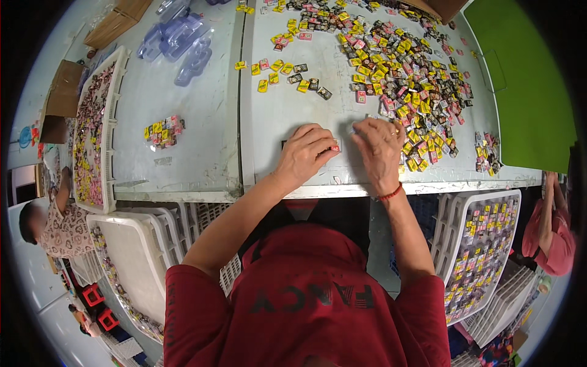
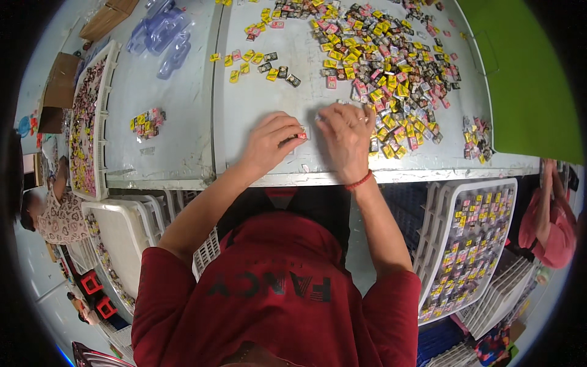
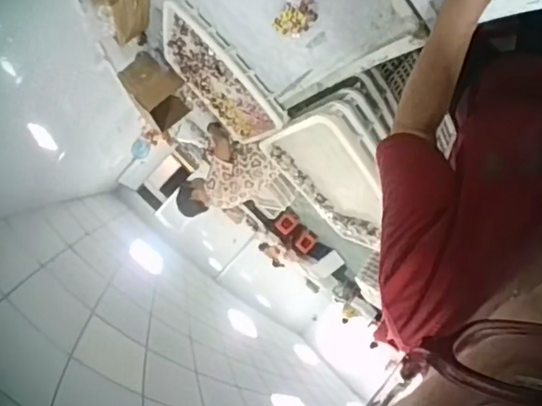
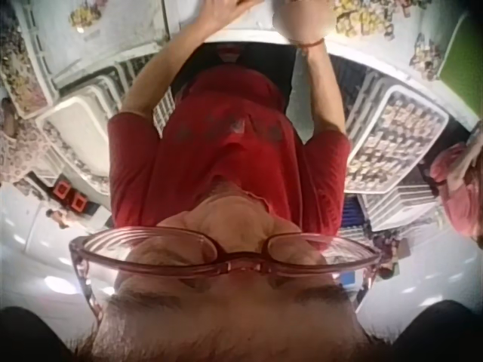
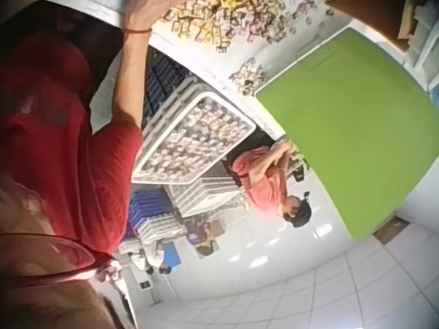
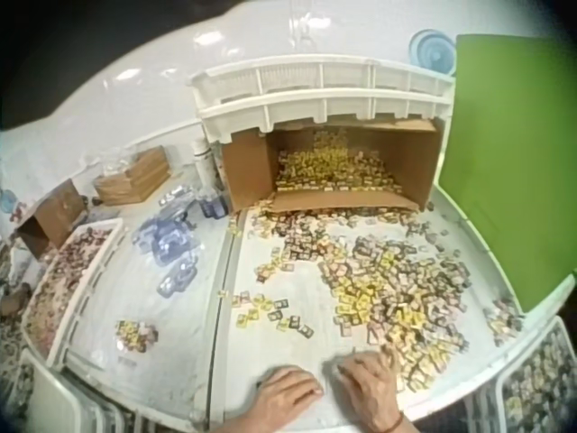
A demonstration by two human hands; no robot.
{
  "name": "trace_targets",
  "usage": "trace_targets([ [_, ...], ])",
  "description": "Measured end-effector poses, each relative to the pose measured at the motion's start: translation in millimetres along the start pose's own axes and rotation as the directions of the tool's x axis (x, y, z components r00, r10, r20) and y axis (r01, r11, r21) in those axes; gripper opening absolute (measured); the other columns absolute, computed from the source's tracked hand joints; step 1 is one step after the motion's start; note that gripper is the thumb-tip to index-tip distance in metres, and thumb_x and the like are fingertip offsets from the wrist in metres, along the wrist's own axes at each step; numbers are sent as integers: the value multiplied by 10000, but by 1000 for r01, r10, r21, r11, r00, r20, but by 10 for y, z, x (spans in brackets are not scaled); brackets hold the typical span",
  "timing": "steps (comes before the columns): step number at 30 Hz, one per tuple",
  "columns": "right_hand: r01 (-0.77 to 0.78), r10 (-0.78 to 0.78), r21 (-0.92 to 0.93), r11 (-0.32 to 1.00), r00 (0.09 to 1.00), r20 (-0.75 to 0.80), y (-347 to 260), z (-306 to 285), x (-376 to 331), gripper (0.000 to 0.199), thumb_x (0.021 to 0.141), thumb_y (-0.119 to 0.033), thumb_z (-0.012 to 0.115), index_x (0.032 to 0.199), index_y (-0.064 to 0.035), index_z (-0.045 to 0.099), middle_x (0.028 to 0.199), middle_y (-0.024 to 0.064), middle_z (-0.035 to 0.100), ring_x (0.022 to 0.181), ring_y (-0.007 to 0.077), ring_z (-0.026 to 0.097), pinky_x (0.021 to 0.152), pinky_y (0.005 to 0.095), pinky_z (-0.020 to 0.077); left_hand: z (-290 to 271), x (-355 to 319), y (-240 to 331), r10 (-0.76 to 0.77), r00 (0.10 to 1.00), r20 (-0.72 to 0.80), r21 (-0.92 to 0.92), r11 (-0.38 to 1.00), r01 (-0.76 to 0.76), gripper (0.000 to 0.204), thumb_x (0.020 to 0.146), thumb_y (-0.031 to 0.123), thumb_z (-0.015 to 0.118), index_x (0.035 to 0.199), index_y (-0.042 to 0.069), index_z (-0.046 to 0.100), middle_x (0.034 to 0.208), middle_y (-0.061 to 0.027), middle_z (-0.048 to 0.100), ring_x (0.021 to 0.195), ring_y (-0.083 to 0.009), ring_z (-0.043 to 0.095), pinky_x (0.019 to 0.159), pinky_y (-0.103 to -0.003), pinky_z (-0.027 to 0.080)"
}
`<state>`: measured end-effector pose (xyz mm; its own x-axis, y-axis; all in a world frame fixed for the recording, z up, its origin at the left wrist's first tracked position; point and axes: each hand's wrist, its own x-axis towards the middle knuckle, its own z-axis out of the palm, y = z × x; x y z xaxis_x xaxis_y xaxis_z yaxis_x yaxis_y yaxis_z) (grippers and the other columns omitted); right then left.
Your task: Sort and pack small colorful square items into plastic bags and boxes.
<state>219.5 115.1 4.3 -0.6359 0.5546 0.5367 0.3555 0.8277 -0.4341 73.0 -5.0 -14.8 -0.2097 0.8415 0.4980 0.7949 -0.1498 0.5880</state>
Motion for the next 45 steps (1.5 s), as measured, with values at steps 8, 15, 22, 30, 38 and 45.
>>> trace_targets([
  [8, 28, -36, 57, 998, 989, 144, -131, 32, -142, 212, 711, -98, 747, 912, -115, 684, 990, 19, 643, 969, 211, 581, 1005, 474, 287, -34, -34, -66, -12, 1000, 26, -56, 998, 13, 93, 728, 56, 702, 799, 16, 658, 925, -68, 650, 924, -241, 617, 786, -329, 513],
  [15, 145, -151, 53, 988, 978, 143, -141, 131, -154, 180, 691, -101, 753, 860, -104, 692, 944, 8, 665, 950, 190, 589, 1020, 478, 293, -68, -42, -86, -20, 1000, 12, -73, 997, 20, 91, 743, 33, 684, 830, 9, 666, 933, -73, 657, 930, -234, 623, 787, -320, 516],
  [22, 166, -154, -88, 982, 979, 135, -313, 83, -287, 220, 765, -161, 704, 973, -94, 676, 1092, 33, 618, 1095, 258, 509, 1034, 496, 284, -69, -58, -70, -52, 999, 1, -77, 996, 52, 147, 752, 13, 689, 893, -11, 657, 954, -85, 658, 944, -264, 623, 787, -331, 511],
  [30, 34, -42, 114, 993, 997, 69, -179, -11, -95, 285, 785, -111, 689, 1053, -35, 628, 1064, 115, 589, 1003, 292, 537, 923, 429, 386, -355, 224, -233, -208, 978, -3, -47, 977, 207, 139, 813, 88, 660, 938, 29, 676, 988, -100, 672, 982, -276, 618, 825, -354, 502],
  [38, 67, -76, 92, 993, 992, 100, -2, 508, 633, 250, 777, -79, 678, 1015, -34, 617, 1006, 127, 640, 913, 313, 580, 825, 390, 442, -334, 642, -909, -17, 998, 68, 198, 980, 3, 261, 794, 111, 671, 1041, 34, 635, 1125, -100, 625, 1043, -291, 567, 904, -388, 448],
  [45, 96, -98, 21, 995, 985, 141, 23, 574, 538, 237, 777, -58, 661, 1011, -44, 627, 1024, 99, 636, 895, 304, 574, 820, 400, 450, -293, 500, -814, 47, 998, 38, 244, 968, -55, 247, 756, 93, 690, 992, 39, 639, 1110, -86, 618, 999, -272, 572, 841, -361, 473],
])
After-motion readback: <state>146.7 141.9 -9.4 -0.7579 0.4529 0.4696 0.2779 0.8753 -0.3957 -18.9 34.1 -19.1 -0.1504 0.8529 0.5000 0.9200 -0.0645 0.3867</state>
